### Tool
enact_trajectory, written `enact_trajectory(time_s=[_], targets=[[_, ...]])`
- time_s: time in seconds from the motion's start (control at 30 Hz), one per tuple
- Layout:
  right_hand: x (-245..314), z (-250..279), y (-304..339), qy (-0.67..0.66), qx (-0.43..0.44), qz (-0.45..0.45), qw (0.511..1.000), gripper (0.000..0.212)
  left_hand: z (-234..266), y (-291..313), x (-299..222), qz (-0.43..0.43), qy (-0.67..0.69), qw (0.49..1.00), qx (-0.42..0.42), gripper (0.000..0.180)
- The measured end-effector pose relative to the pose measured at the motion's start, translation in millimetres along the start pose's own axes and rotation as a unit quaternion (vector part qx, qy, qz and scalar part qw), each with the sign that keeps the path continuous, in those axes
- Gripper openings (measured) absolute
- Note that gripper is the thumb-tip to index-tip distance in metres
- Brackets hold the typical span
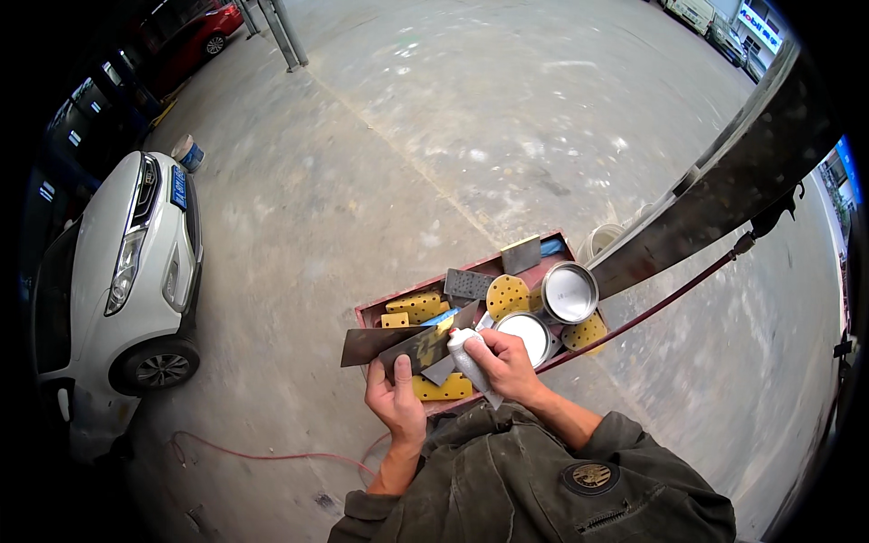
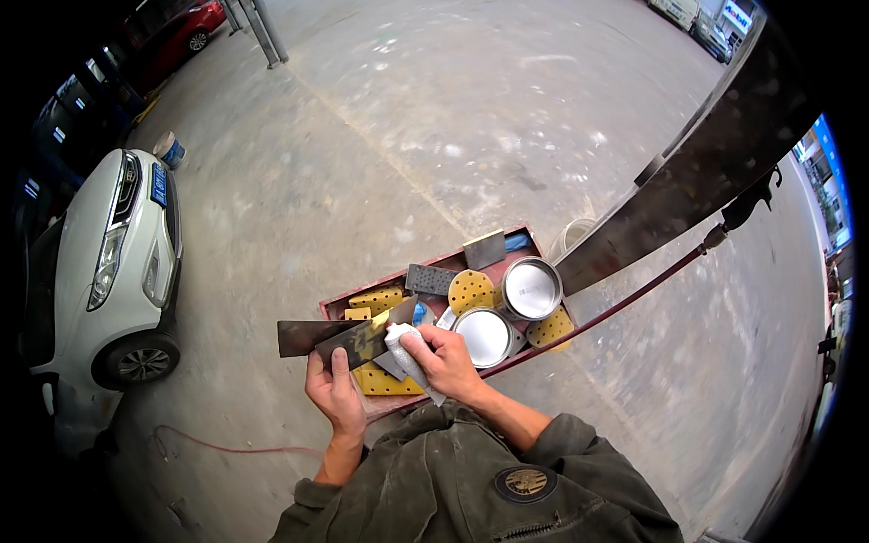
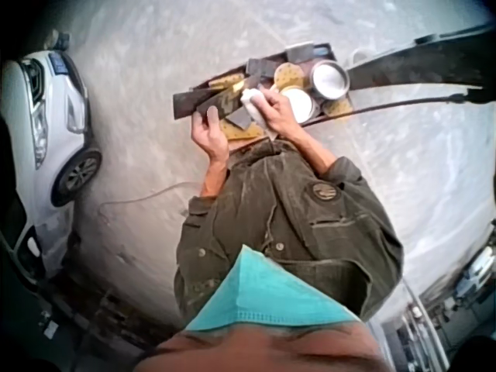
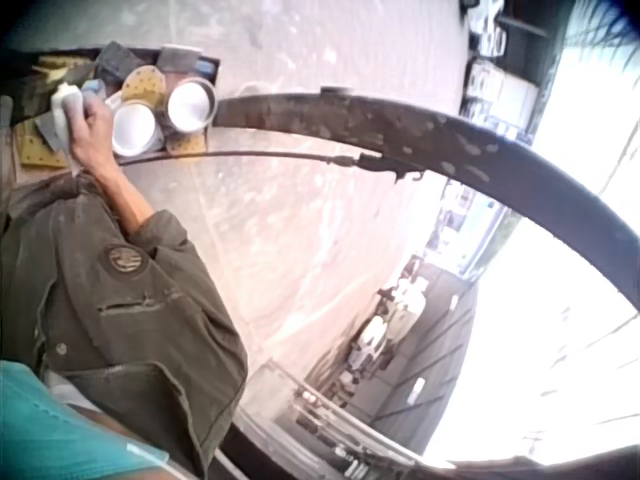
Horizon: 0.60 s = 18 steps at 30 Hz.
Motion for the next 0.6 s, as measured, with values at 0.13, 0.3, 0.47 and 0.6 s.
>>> enact_trajectory(time_s=[0.13,0.3,0.47,0.6], targets=[[3.4,-1.2,0.3,-0.003,0.011,0.0,1.0,0.027,3.0,2.6,-1.0,-0.006,-0.006,1.0,-0.007,0.018],[3.4,-2.3,0.6,-0.005,0.019,-0.005,1.0,0.026,8.1,5.1,4.2,-0.008,0.003,1.0,-0.008,0.018],[5.6,-4.2,1.3,-0.016,0.02,0.003,1.0,0.026,9.6,7.6,4.4,-0.011,0.01,1.0,-0.012,0.018],[1.2,-3.4,1.1,-0.005,0.024,0.022,0.999,0.027,8.0,8.1,2.2,-0.016,0.01,1.0,-0.008,0.017]])
Point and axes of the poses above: each hand's wrist, its own y-axis away from the middle knuckle, its own z-axis out of the back of the hand, x = y × z, the point moved 4 cm from there along -y, towards the middle knuckle, and after that the axes turned 3 degrees about x, right-handed, at the moved point
